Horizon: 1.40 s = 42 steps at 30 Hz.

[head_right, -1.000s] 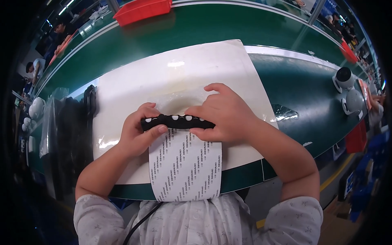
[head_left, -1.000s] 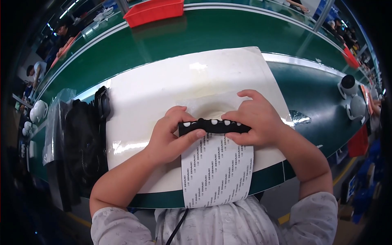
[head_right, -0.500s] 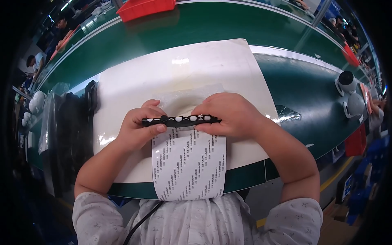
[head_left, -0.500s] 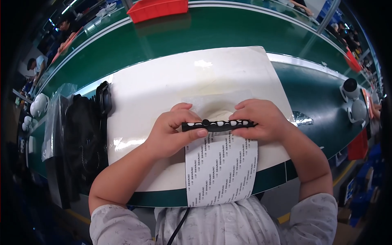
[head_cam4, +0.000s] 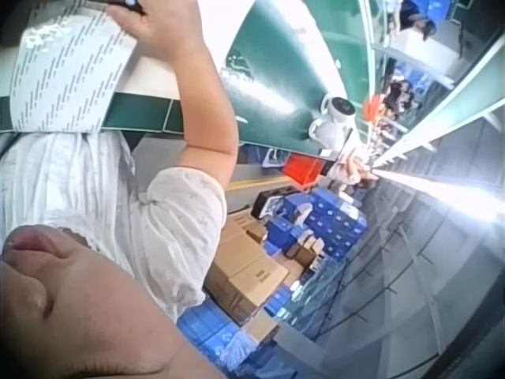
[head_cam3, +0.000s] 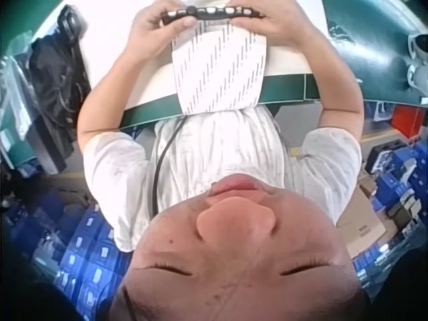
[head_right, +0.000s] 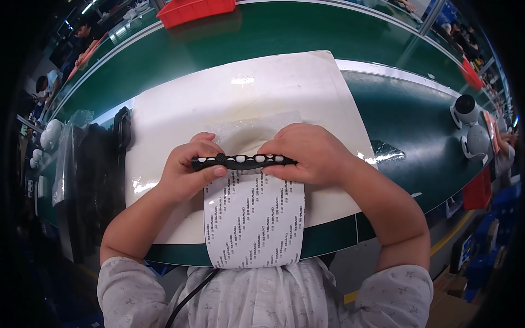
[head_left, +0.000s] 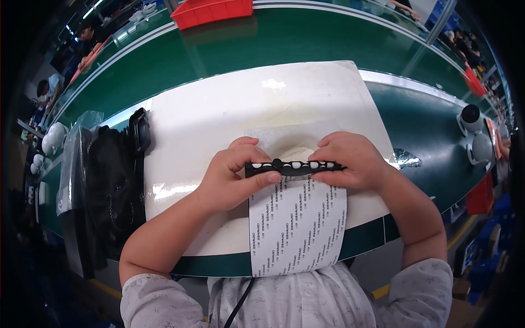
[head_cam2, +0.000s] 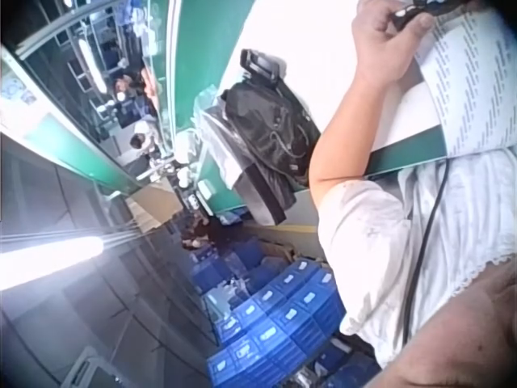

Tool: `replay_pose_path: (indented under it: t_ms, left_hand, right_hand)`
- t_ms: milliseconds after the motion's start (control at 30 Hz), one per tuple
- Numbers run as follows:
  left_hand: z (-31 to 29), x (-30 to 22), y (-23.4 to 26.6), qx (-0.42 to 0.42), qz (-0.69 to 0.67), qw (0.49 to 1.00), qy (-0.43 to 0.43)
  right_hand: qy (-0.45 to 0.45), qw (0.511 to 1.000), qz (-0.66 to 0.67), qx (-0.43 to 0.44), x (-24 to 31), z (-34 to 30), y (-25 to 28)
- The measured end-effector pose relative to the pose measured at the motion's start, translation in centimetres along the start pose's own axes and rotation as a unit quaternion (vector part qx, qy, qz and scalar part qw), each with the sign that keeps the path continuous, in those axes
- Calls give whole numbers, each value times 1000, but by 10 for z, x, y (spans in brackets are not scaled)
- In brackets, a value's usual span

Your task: Assembling the base of security cameras by applying rubber anti-slip pads on a production line.

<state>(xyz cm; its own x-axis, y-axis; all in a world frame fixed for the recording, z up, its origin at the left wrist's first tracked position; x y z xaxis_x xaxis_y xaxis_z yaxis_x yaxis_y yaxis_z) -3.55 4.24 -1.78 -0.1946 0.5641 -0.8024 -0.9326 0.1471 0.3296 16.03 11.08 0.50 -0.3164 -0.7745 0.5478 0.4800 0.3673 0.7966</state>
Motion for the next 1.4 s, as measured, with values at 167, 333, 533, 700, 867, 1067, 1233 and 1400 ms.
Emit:
replay_pose_path:
  t_ms: [167, 333, 533, 700, 867, 1067, 1233, 1400]
  left_hand:
    - [-1, -1, -1, -7, 4, 1000, -1]
    - [-1, -2, -2, -21, 17, 1000, 7]
    - [-2, -1, -3, -30, 23, 999, -4]
    - [-2, -4, -4, -36, 15, 999, 4]
    - [-2, -4, -5, -19, 23, 999, 10]
    - [3, -10, -4, -19, 21, 999, 42]
    - [6, -13, -5, -13, 41, 999, 34]
    - [2, -9, -8, -34, 47, 998, 19]
  right_hand:
    - [-17, 1000, 6, 11, -2, 0, 0]
    - [-34, 999, 27, 11, 0, 0, 0]
    - [-57, 997, 47, 24, 5, 1, -1]
    - [-66, 996, 54, -2, 3, -2, -6]
    - [-35, 998, 38, -22, 11, -3, -5]
    - [12, 998, 10, -57, 13, -3, -7]
    - [0, 999, -11, -42, 14, -3, -4]
    - [1, 999, -4, -37, 10, -4, -9]
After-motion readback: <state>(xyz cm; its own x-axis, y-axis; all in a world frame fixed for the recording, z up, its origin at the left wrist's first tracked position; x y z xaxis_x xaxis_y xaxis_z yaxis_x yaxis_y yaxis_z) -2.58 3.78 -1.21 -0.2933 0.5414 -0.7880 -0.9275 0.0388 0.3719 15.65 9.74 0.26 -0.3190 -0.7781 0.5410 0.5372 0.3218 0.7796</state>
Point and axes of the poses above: each hand's wrist, its own z-axis towards the middle knuckle, its own y-axis out of the back of the hand, x = y × z, the point moved 3 cm from there along z, towards the middle knuckle, and after that the axes turned 14 degrees about -y, right-handed, at the moved point
